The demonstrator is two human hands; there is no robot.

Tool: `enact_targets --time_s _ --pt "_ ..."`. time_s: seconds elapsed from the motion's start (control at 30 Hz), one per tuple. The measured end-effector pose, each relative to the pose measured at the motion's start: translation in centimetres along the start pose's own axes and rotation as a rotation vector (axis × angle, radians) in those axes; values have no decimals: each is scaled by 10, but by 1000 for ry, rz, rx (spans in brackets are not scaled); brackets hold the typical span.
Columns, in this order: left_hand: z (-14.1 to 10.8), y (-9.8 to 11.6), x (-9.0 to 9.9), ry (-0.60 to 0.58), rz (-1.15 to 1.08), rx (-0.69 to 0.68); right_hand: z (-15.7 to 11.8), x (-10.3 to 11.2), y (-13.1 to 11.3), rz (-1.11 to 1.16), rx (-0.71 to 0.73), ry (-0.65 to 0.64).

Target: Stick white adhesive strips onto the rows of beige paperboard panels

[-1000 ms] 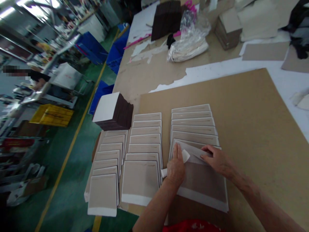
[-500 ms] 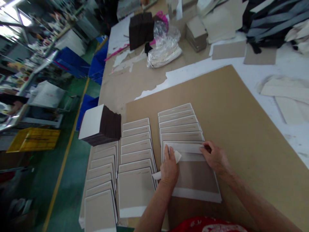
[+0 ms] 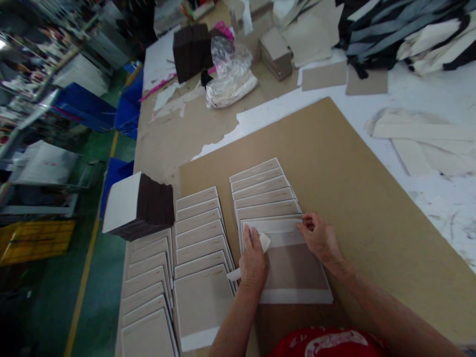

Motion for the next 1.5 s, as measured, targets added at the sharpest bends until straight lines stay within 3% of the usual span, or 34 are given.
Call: enact_targets --time_s 0.27,0.87,0.97,1.07,1.17,1.23,1.37,1.5 --pt "0 0 3 -25 -17 9 3 3 -11 -44 -89 -12" --pt "-1 0 3 -13 -6 -15 8 -1 -6 -133 -81 -41" --pt "0 0 5 -16 -9 -16 11 8 3 -176 -86 -22" --pt "0 -1 5 -9 -19 -16 14 29 12 -188 -75 75" --pt "0 0 4 -6 -27 -15 10 40 6 -118 -38 135" --pt "-1 0 3 -13 -32 -6 3 25 -8 -38 -10 -6" --pt "-3 0 4 2 -50 -6 -21 -27 -35 56 19 -439" --pt "-5 -2 3 -16 -89 0 -22 -40 -20 136 -106 -437"
Point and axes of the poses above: each hand's wrist, its own z-axis towards the middle knuckle, its own x-axis out of the back of the hand, y = z × x, the point moved 7 cm from there along z, towards the middle knuckle, and after that the axes turned 2 degrees about z, right-handed, at the moved point
